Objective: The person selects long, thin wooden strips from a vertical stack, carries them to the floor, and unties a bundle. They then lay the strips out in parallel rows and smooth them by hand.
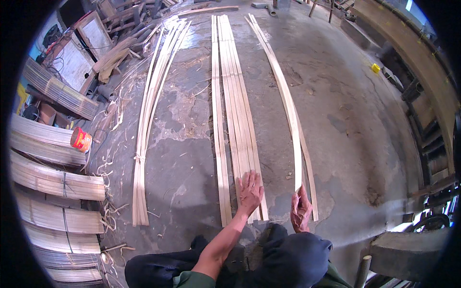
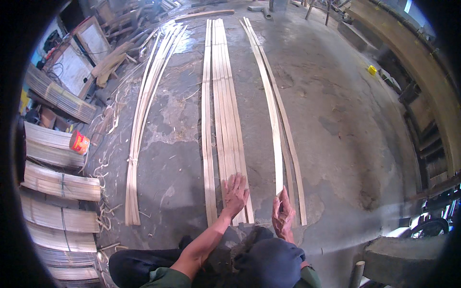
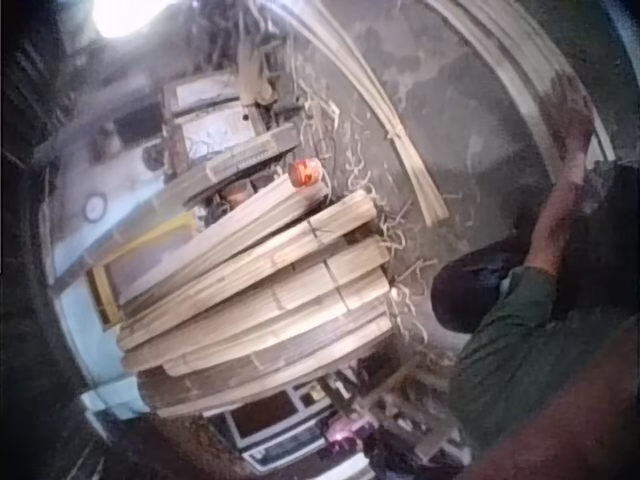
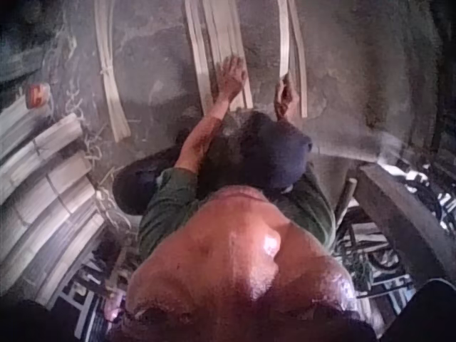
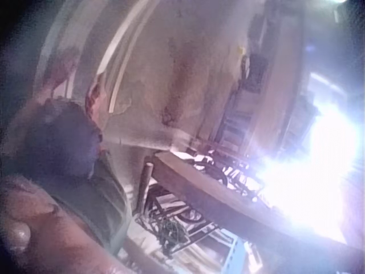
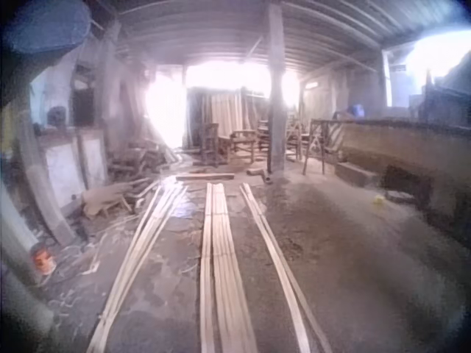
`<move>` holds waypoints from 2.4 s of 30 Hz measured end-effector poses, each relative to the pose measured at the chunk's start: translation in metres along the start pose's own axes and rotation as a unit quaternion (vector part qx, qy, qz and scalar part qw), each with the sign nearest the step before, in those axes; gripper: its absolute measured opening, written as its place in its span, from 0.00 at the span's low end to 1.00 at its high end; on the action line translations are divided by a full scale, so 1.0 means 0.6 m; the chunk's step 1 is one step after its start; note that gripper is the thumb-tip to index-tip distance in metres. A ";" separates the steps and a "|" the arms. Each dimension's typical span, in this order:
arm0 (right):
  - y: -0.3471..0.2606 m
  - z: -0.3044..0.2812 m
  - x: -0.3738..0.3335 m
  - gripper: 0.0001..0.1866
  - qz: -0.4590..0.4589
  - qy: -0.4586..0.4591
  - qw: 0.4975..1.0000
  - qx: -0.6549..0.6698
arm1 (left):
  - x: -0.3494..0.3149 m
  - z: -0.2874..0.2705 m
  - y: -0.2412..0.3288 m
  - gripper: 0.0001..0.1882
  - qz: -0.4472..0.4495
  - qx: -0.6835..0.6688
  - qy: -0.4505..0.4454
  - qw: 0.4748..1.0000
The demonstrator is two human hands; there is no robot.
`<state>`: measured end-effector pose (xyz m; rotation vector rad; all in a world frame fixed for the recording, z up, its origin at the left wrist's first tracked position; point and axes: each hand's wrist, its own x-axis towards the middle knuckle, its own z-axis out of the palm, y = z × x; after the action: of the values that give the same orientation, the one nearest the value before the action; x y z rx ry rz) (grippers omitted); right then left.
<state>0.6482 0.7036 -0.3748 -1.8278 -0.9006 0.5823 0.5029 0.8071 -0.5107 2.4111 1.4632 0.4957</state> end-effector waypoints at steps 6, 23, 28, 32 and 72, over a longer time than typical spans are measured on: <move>0.039 0.015 -0.001 0.23 -0.011 -0.029 0.999 -0.044 | 0.013 0.025 0.014 0.29 -0.016 -0.049 0.034 0.998; 0.118 0.097 -0.027 0.21 0.097 -0.171 0.980 0.031 | 0.481 -0.870 -0.025 0.36 0.051 -0.169 0.309 0.935; -0.043 0.095 0.004 0.20 0.075 -0.140 0.969 0.188 | 0.438 -0.760 -0.034 0.17 0.019 -0.329 0.350 0.877; -0.038 0.082 0.011 0.22 0.094 -0.136 0.956 0.240 | 0.394 -0.434 -0.059 0.16 -0.140 -0.347 0.186 0.908; 0.140 -0.063 -0.007 0.22 0.120 -0.181 0.957 -0.193 | 0.054 0.016 0.101 0.16 -0.228 -0.670 -0.313 0.634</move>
<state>0.6999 0.6583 -0.4363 -2.2472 -1.0997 0.9726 0.5692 0.8083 -0.4901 0.7893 0.7457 0.3278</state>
